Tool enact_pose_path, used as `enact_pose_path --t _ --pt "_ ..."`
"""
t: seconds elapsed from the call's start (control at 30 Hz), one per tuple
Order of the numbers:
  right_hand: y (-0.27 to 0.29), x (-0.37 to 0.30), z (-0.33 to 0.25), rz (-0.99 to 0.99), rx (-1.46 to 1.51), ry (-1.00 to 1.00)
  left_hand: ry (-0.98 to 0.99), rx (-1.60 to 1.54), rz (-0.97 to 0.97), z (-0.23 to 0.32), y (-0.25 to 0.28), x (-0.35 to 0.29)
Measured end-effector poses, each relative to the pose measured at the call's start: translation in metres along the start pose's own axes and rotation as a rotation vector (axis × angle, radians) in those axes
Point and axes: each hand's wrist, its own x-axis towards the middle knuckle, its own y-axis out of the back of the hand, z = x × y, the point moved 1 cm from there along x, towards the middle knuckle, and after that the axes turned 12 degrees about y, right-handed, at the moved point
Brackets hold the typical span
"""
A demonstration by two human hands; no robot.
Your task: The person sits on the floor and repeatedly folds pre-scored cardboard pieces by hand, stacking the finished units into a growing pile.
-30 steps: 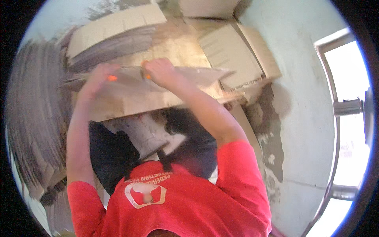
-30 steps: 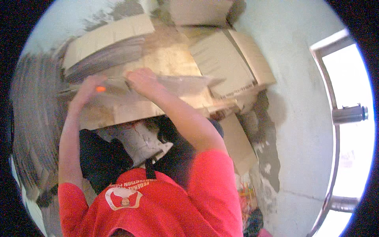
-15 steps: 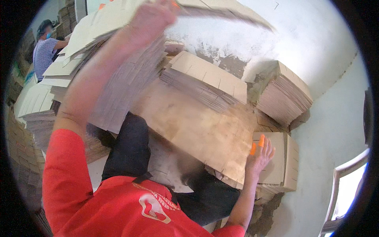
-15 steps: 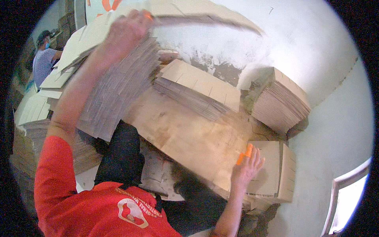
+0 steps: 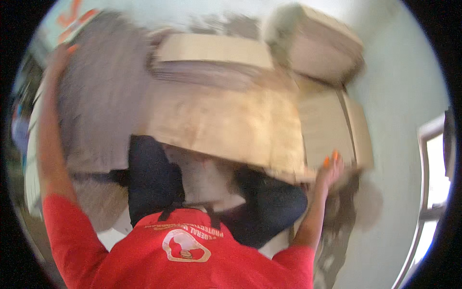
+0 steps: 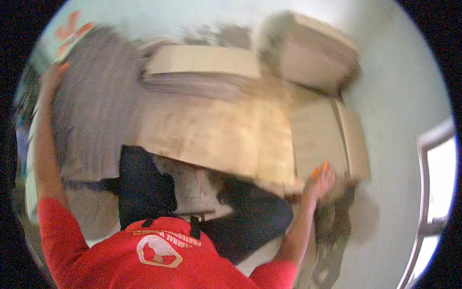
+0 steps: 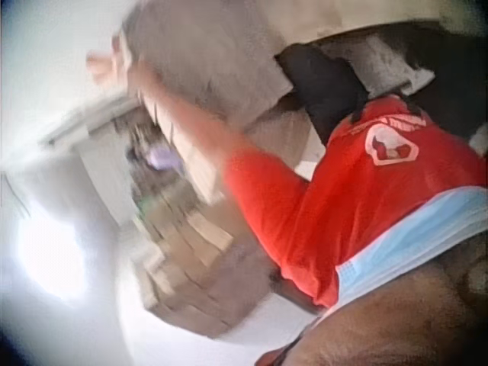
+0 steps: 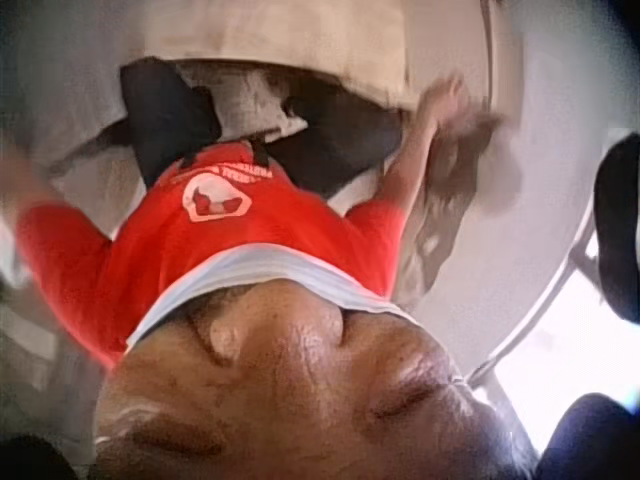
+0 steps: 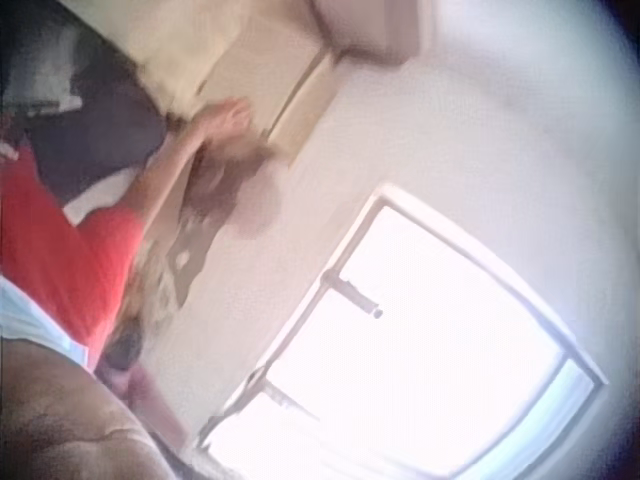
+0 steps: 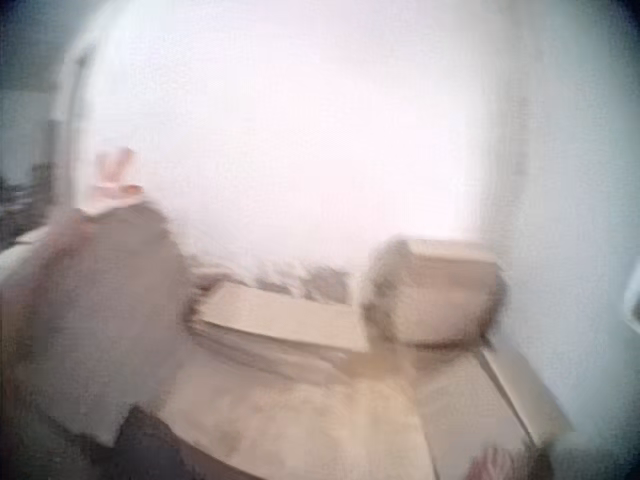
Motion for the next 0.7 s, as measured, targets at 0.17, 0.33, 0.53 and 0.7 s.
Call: enact_pose_path --t 0.17,0.33,0.53,0.7 --pt "0.018 0.009 0.006 0.216 0.089 -0.461 -0.265 -0.063 0.179 0.097 -0.031 -0.021" --pt "0.031 0.004 0.03 0.077 0.125 -0.823 -0.501 -0.501 0.086 0.2 0.018 -0.176" --pt "0.031 0.031 0.021 0.058 0.006 -0.574 -0.803 -0.295 -0.342 0.233 0.01 -0.314" --pt "0.013 0.054 0.026 -0.285 -0.153 -0.545 -0.779 -0.426 -0.502 0.226 -0.018 -0.342"
